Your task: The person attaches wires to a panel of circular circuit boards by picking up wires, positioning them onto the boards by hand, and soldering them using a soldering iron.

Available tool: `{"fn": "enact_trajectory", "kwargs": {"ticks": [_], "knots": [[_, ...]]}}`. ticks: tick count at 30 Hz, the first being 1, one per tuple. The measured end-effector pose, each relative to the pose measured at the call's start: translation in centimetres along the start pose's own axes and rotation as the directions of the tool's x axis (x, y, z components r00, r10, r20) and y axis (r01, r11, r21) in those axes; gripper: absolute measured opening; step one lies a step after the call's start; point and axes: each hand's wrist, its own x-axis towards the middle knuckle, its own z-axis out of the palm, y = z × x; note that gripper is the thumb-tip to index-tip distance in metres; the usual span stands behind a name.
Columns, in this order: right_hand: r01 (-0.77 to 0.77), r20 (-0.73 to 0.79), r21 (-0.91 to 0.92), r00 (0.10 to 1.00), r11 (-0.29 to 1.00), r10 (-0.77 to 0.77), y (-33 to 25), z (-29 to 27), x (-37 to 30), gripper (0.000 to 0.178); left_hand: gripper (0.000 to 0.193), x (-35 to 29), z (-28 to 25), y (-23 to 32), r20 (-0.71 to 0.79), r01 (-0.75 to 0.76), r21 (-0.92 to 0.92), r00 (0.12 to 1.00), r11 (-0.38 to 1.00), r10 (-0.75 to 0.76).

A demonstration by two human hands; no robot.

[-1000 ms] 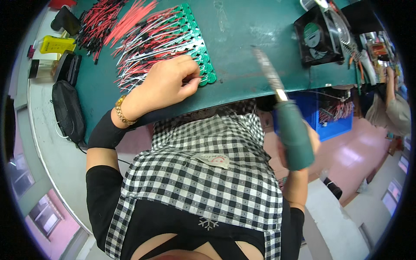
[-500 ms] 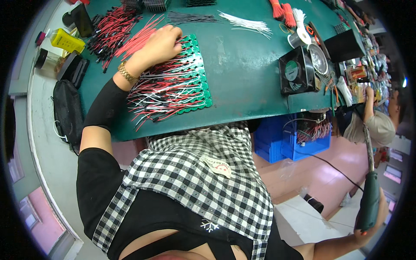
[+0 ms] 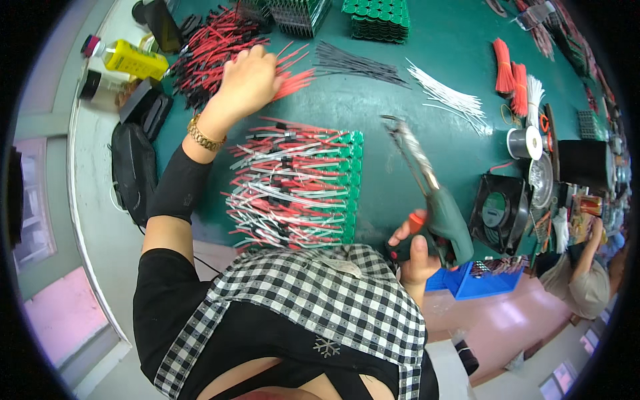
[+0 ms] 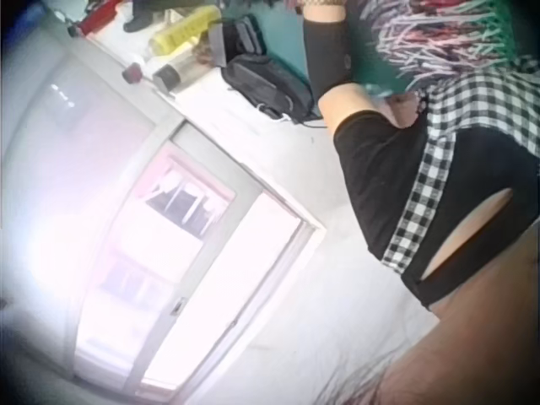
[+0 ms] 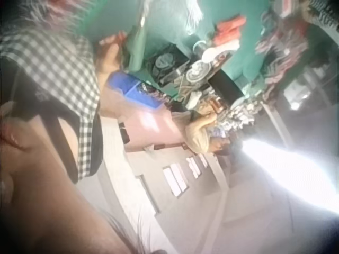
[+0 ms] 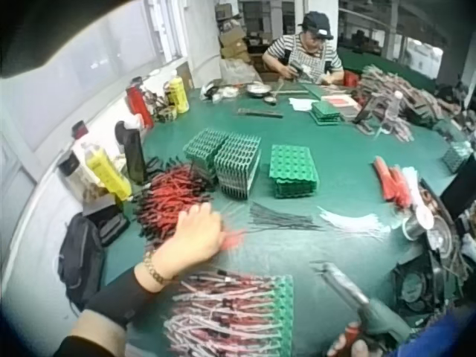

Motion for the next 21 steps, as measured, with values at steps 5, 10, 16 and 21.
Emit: {"fn": "enact_trajectory", "kwargs": {"ticks": [5,10,16,21], "knots": [[0.057,0.1,-0.107,0.994,0.993,-0.046,-3.3,1.4,3.8,0.054,0.018,2.0,-2.4,-1.9,0.073,0.081,0.064,0.994,0.995,-0.085],[-0.003,0.066,0.009,0.998,1.0,0.002,-3.4,2.9,5.6,0.052,0.01,2.7,-0.7,-3.1,-0.097,-0.084,-0.017,0.992,0.996,0.082],[-0.001,0.013,-0.004,1.0,1.0,0.002,-3.9,0.9,4.3,0.042,0.007,2.9,-0.3,-0.7,-0.113,-0.101,0.091,0.987,0.991,0.111],[0.153,0.082,-0.108,0.986,0.982,-0.145,-5.5,-1.5,2.7,0.033,0.01,3.2,-2.2,0.7,0.006,-0.075,-0.087,0.997,0.993,0.075]]}}
